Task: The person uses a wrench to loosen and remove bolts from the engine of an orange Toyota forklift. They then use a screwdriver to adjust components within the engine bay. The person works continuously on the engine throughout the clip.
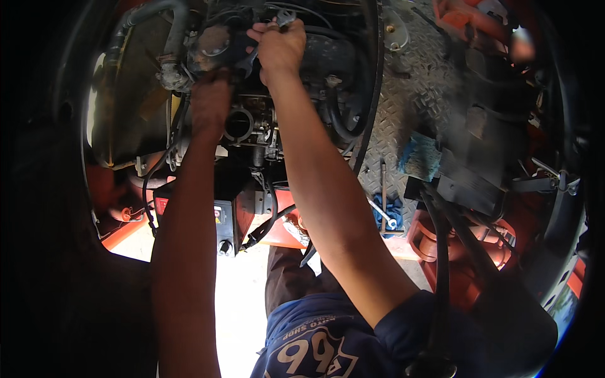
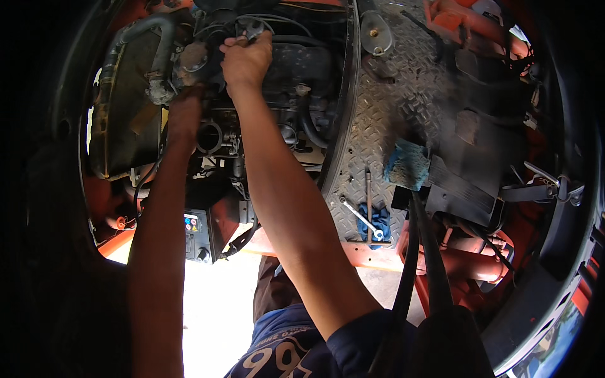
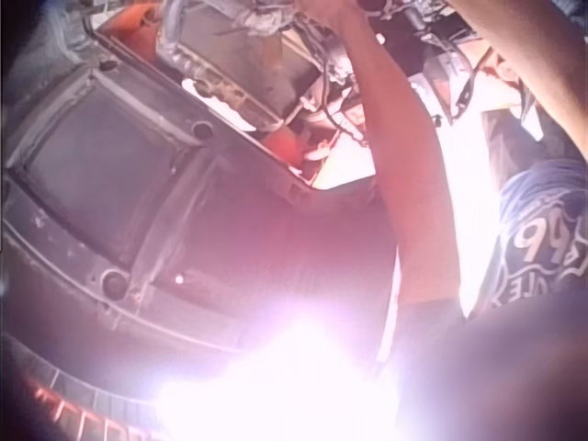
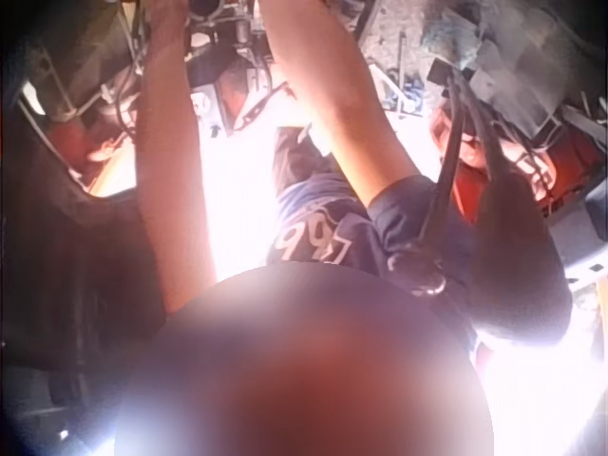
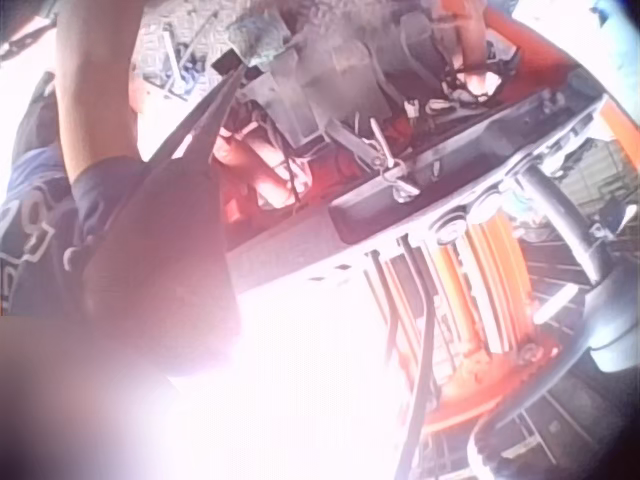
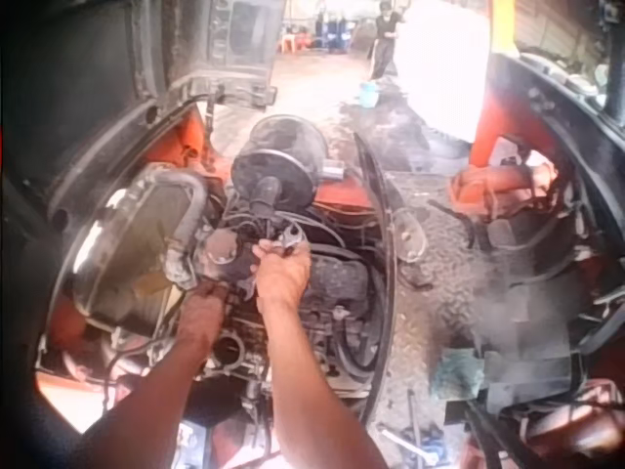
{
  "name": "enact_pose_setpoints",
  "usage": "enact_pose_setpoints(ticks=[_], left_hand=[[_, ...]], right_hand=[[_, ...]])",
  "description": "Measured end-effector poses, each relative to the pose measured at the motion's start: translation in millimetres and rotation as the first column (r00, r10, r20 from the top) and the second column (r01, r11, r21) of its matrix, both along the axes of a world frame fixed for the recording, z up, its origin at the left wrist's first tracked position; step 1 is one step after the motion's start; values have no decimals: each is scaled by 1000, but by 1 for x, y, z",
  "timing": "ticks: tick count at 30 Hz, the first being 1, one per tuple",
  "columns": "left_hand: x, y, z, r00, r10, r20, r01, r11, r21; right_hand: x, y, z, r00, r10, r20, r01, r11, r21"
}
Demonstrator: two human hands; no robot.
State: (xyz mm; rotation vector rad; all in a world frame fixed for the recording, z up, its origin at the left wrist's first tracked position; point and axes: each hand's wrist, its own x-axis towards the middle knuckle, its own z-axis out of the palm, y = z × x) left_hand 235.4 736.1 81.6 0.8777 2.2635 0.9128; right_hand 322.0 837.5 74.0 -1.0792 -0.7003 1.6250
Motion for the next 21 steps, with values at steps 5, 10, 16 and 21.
enact_pose_setpoints(ticks=[5,10,16,21], left_hand=[[1,3,3,999,31,34,-28,998,-60],[-2,3,0,1000,5,22,-3,996,-93],[-3,6,2,1000,16,24,-12,991,-134],[0,3,3,993,55,103,-48,997,-68]], right_hand=[[9,-10,-7,993,-85,-76,70,981,-183],[11,-9,-4,999,-36,-21,32,983,-179],[7,-6,1,991,98,-91,-109,986,-125],[11,-8,-5,988,65,-142,-87,985,-149]])
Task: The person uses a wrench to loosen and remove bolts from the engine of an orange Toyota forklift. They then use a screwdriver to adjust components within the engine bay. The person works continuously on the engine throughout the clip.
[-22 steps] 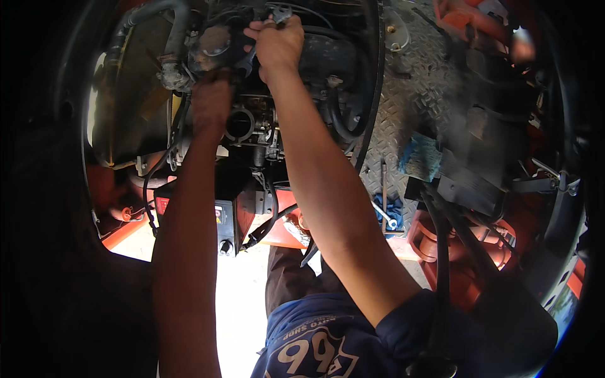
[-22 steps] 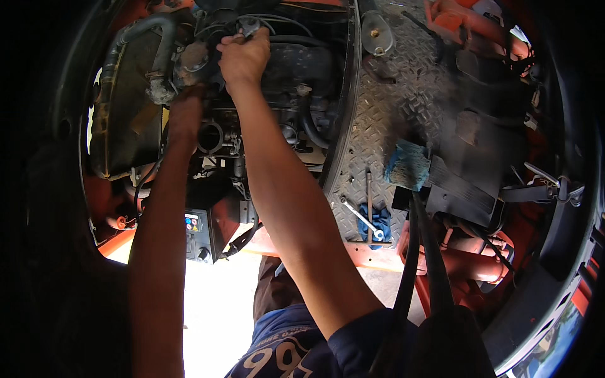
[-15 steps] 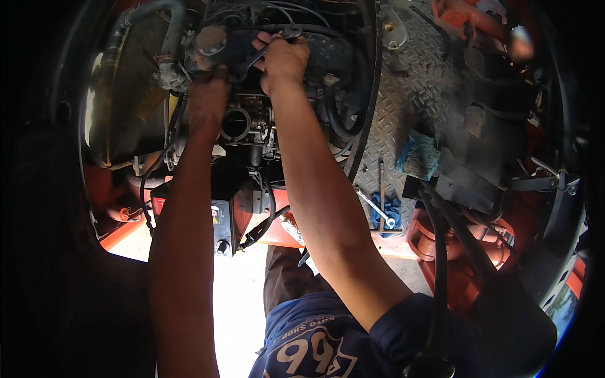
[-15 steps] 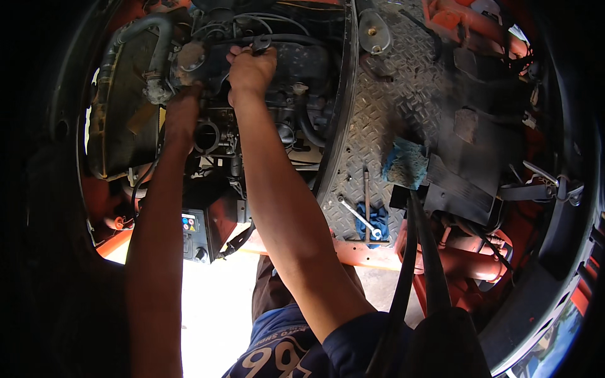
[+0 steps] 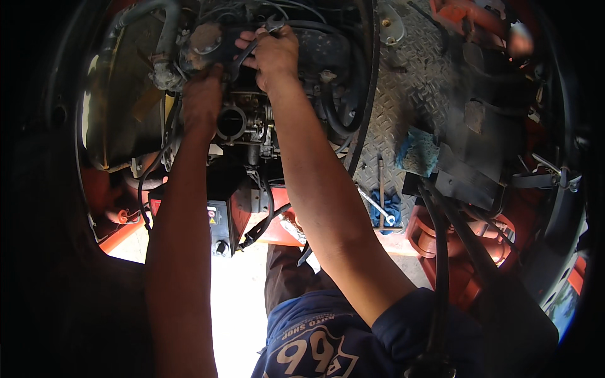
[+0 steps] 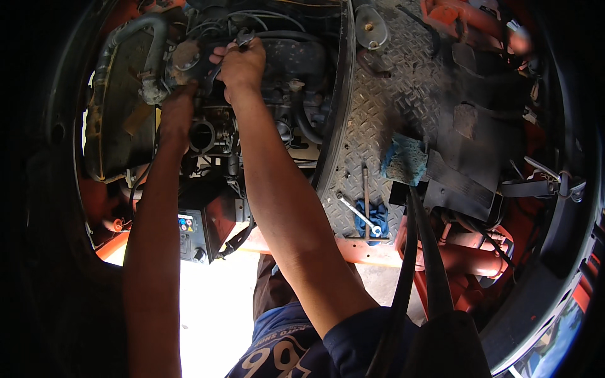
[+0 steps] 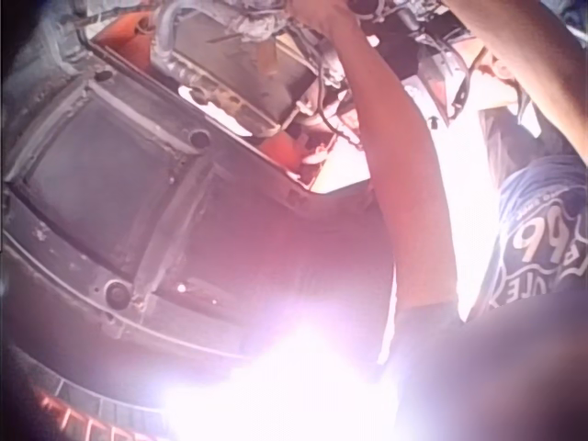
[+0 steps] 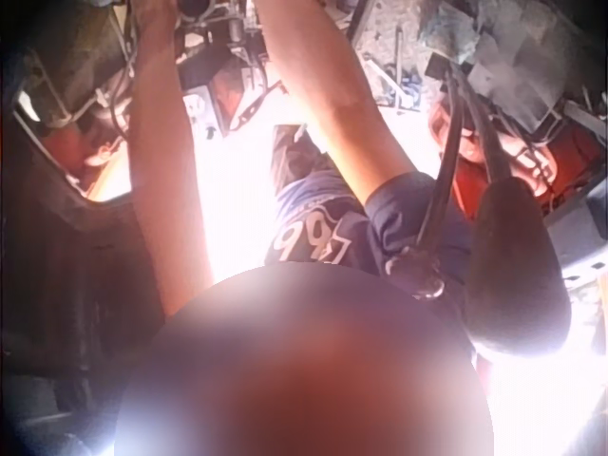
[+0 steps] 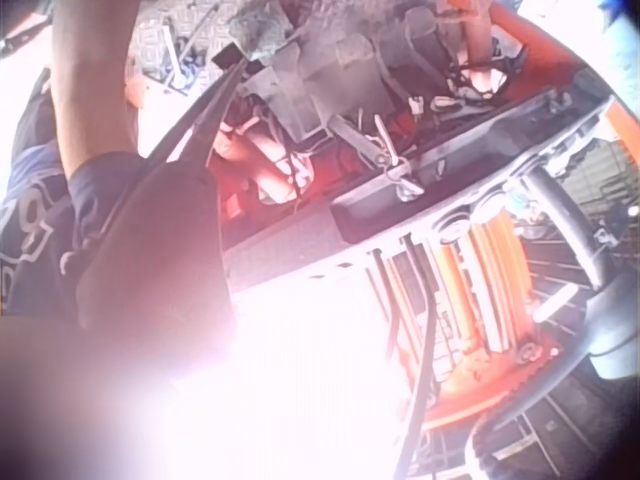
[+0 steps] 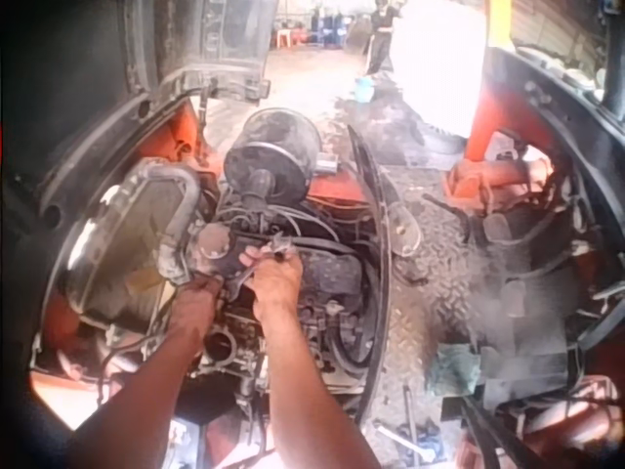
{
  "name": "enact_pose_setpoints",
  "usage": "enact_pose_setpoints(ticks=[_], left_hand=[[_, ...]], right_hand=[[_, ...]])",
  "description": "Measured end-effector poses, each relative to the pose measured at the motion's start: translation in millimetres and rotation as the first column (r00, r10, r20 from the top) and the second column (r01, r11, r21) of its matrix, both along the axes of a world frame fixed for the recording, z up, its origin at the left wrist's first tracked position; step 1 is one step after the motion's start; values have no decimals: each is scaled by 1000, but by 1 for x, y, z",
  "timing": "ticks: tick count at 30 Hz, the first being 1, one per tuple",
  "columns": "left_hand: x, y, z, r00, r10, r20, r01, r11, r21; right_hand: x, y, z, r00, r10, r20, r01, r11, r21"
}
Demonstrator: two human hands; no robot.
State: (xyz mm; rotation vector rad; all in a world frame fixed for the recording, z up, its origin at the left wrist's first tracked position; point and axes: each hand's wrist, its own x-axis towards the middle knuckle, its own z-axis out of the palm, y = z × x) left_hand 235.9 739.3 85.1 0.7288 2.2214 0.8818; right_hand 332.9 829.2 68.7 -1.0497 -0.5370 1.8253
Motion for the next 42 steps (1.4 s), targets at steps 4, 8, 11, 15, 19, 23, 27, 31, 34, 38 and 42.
enact_pose_setpoints(ticks=[4,8,11,15,19,23,27,31,34,38,42], left_hand=[[-5,1,-6,1000,-17,-6,17,999,-33],[-11,1,-16,983,-99,-153,91,994,-57],[-13,1,-21,944,-184,-274,165,982,-92],[-10,-4,-19,842,-323,-432,293,946,-136],[-9,-4,-18,878,-266,-397,262,963,-66],[-11,0,-13,932,-202,-300,207,978,-14],[-5,-1,-4,998,-58,-27,58,998,25],[2,-1,3,999,0,-46,-2,999,-41],[2,0,4,999,-7,-34,6,999,-39],[-4,0,-1,994,-77,-77,74,996,-46],[-8,0,-6,997,-39,-69,34,997,-73]], right_hand=[[-12,7,-5,995,80,67,-85,993,86],[-52,21,-1,914,377,150,-405,865,296],[-70,19,-1,769,533,354,-630,725,277],[-77,17,-2,905,383,186,-413,895,168],[-75,25,-6,801,571,180,-598,759,257],[-69,28,-5,953,288,97,-302,872,386],[-32,22,-4,996,68,55,-79,966,246],[-5,7,1,999,-42,23,40,998,52],[7,-3,3,999,-46,26,46,999,4],[12,-7,7,998,-43,43,45,998,-43],[29,-16,11,993,-10,117,23,993,-112]])
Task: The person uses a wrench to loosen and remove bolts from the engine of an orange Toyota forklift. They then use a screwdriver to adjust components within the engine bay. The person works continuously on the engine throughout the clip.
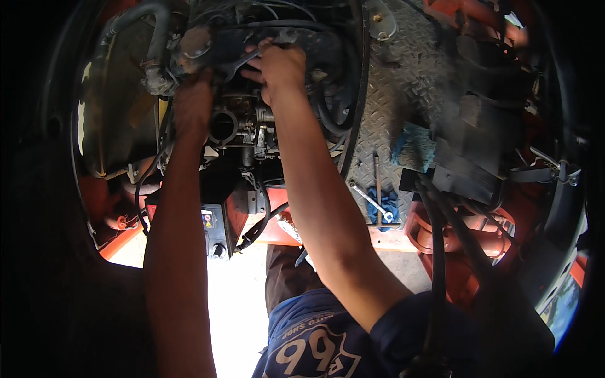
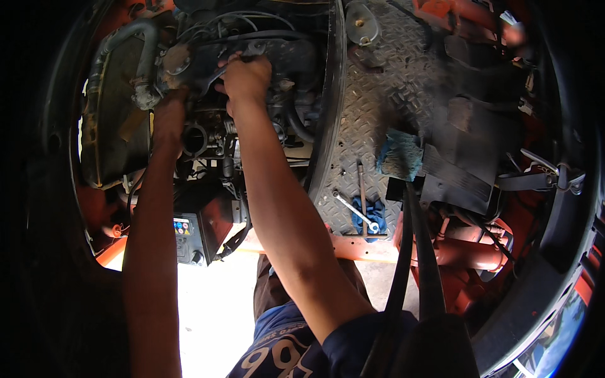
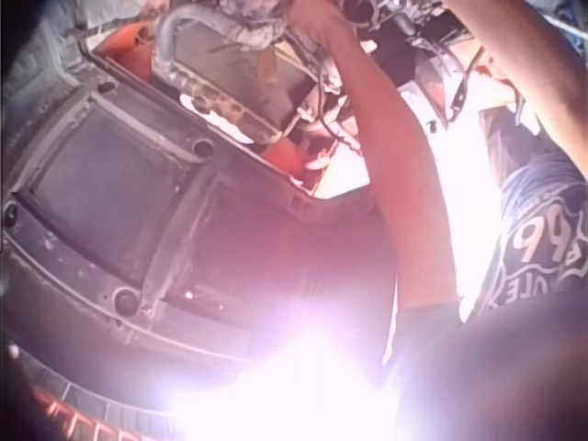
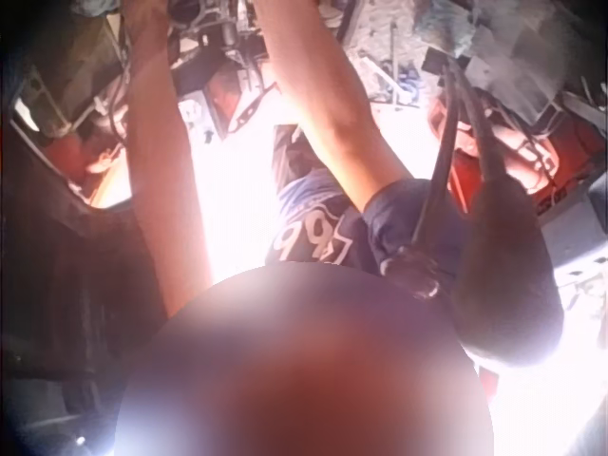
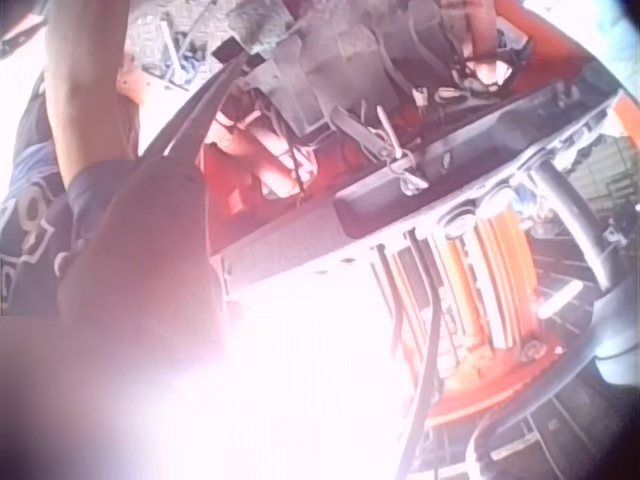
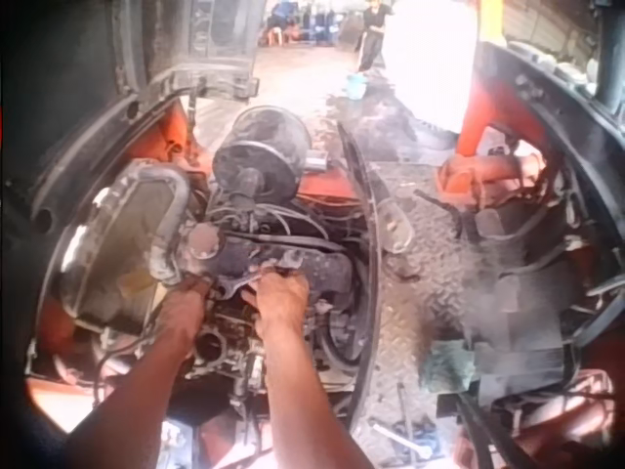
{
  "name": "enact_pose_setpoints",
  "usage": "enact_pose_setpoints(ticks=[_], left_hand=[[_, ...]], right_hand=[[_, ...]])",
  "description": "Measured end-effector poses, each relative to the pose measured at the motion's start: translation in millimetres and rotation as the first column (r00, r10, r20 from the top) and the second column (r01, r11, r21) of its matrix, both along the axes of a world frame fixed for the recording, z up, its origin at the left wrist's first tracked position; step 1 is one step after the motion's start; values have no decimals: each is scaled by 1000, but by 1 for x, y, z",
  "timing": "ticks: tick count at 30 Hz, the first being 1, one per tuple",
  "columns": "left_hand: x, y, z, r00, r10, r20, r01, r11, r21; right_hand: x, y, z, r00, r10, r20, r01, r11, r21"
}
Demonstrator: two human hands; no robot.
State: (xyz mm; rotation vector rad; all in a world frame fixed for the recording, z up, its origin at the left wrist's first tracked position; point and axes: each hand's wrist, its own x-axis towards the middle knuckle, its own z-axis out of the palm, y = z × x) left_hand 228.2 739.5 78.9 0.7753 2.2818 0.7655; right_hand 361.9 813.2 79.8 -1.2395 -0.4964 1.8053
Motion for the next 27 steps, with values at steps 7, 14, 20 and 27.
enact_pose_setpoints(ticks=[7,14,20,27], left_hand=[[2,0,0,994,54,91,-58,998,38],[8,1,10,988,72,137,-77,997,26],[14,2,16,974,133,185,-138,990,17],[8,0,12,996,23,84,-26,999,29]], right_hand=[[26,-21,10,1000,-5,21,5,999,-34],[35,-26,8,998,36,-48,-36,999,-14],[33,-19,2,995,84,-49,-83,996,23],[1,-12,-3,977,-118,175,92,984,151]])
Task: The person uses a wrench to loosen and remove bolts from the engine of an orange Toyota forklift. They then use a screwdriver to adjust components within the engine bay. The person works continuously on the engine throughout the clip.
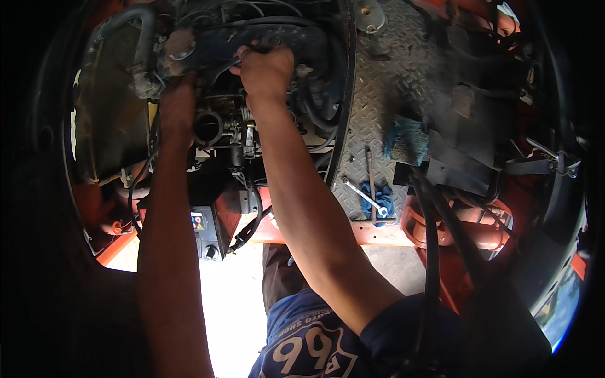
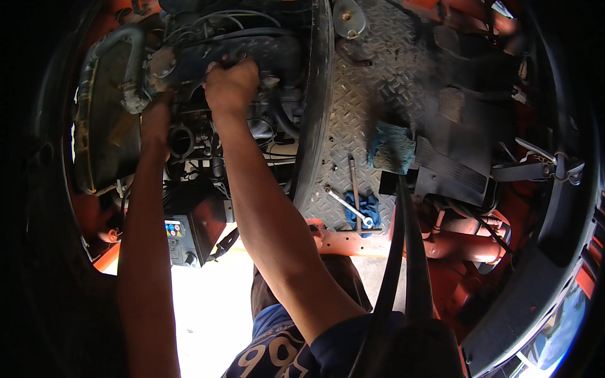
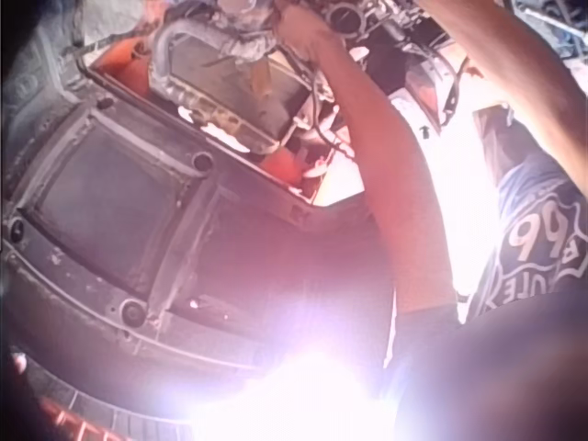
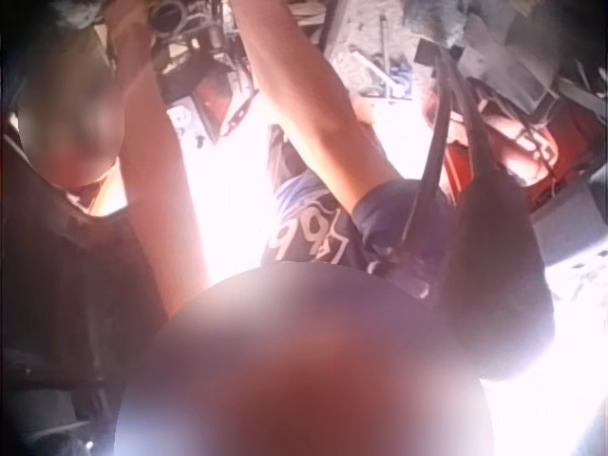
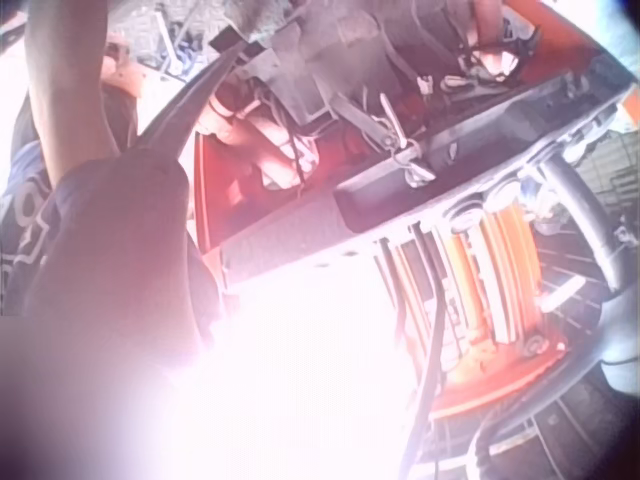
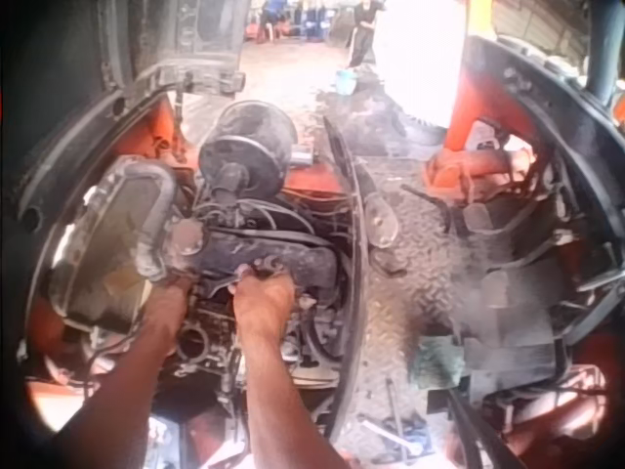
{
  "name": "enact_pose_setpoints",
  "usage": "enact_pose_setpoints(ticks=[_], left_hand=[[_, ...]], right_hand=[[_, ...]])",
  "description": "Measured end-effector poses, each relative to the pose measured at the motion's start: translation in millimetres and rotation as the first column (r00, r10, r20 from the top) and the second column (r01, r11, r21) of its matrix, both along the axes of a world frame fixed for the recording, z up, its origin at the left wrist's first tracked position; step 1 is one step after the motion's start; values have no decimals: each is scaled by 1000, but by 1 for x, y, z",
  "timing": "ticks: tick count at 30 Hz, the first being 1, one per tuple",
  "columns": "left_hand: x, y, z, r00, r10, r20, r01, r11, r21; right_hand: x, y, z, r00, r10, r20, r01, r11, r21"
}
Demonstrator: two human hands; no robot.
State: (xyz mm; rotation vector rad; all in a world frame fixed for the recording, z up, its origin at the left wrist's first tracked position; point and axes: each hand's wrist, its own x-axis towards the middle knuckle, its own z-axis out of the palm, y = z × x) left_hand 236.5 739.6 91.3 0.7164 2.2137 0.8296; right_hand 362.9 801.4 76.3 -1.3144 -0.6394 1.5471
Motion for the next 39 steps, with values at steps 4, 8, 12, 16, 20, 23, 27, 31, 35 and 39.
enact_pose_setpoints(ticks=[4,8,12,16,20,23,27,31,35,39], left_hand=[[3,-1,3,1000,0,-3,0,999,-47],[8,2,7,979,162,124,-150,984,-100],[6,3,8,977,127,172,-121,991,-49],[4,0,4,993,87,80,-86,996,-14],[2,0,-1,990,100,95,-99,995,-19],[-2,2,-4,988,97,123,-97,995,-13],[-3,2,-7,991,97,97,-96,995,-15],[-4,1,-10,997,62,44,-60,997,-41],[-12,1,-16,999,-36,2,36,999,-29],[-13,1,-19,993,-83,-85,81,996,-32]], right_hand=[[-5,5,-1,999,24,24,-23,999,-46],[-2,-1,-1,1000,2,-23,-1,998,62],[-1,-3,-2,999,12,-34,-11,999,42],[-2,-1,-5,1000,19,-13,-19,999,33],[-2,-1,-5,1000,-27,11,26,997,67],[0,-2,-3,999,29,37,-31,999,38],[-2,2,-7,994,85,74,-89,995,52],[-13,10,-21,968,50,248,-77,992,102],[-21,24,-32,916,49,397,-132,973,187],[-20,25,-31,947,60,316,-122,977,178]])
